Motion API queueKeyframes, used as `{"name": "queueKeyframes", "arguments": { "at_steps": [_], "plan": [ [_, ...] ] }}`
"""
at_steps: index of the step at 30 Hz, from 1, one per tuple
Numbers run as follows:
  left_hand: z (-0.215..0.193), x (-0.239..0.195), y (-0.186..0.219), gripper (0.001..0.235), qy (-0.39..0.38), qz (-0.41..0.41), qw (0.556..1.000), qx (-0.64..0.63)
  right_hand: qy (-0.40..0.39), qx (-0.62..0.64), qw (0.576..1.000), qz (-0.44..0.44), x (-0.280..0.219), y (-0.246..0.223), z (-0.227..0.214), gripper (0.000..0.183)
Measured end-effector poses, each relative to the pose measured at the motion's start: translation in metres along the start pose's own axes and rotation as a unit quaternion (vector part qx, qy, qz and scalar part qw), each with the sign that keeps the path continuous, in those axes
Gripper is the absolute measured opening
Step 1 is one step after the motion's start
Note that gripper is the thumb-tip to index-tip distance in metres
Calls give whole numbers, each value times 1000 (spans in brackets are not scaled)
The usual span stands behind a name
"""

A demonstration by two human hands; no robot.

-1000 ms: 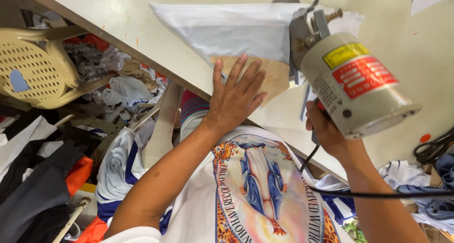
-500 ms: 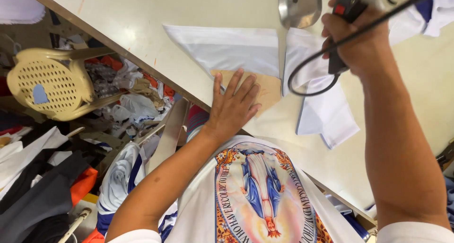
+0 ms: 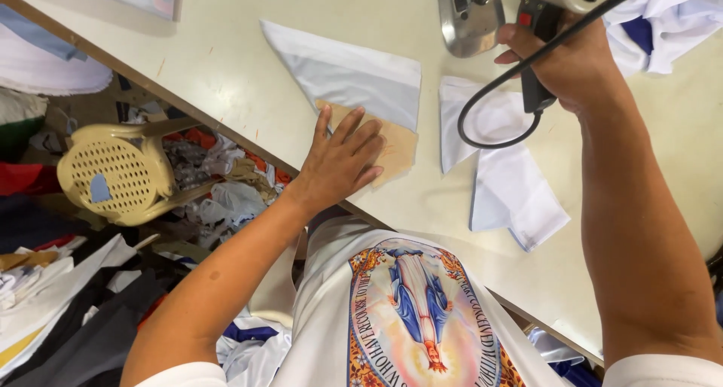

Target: Aligning a cardboard template on fabric pieces, cutting them with a handheld electric cutter, and folding the resulting pieces on a large work table.

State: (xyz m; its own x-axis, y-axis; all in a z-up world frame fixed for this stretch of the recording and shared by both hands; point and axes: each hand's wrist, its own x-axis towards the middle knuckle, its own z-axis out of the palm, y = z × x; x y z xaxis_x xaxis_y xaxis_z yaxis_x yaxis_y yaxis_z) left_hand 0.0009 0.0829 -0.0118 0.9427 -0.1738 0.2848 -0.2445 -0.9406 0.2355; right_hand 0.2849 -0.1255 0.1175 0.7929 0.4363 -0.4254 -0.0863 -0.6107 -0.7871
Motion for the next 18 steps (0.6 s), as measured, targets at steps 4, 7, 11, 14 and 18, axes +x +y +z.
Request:
{"name": "queueKeyframes", "arguments": {
  "at_steps": [4, 7, 11, 14, 18],
  "plan": [
    [-3, 1, 1, 44, -5, -3, 1000, -13, -9, -6, 1000, 26, -12, -1, -4, 30],
    [-3, 0, 1, 43, 0, 0, 1000, -14, 21, -19, 999, -44, -10, 37, -21, 13],
    [-5, 1, 0, 43, -4, -2, 1000, -16, 240, 44, 967, -74, -45, 71, -21, 37],
    [21, -11, 2, 46, -29, -37, 997, -58, 176, -193, 918, -299, -61, 165, 0, 47],
    [18, -9, 3, 46, -37, -28, 997, -59, 156, -399, 832, -353, -95, 213, 35, 63]
  ]
}}
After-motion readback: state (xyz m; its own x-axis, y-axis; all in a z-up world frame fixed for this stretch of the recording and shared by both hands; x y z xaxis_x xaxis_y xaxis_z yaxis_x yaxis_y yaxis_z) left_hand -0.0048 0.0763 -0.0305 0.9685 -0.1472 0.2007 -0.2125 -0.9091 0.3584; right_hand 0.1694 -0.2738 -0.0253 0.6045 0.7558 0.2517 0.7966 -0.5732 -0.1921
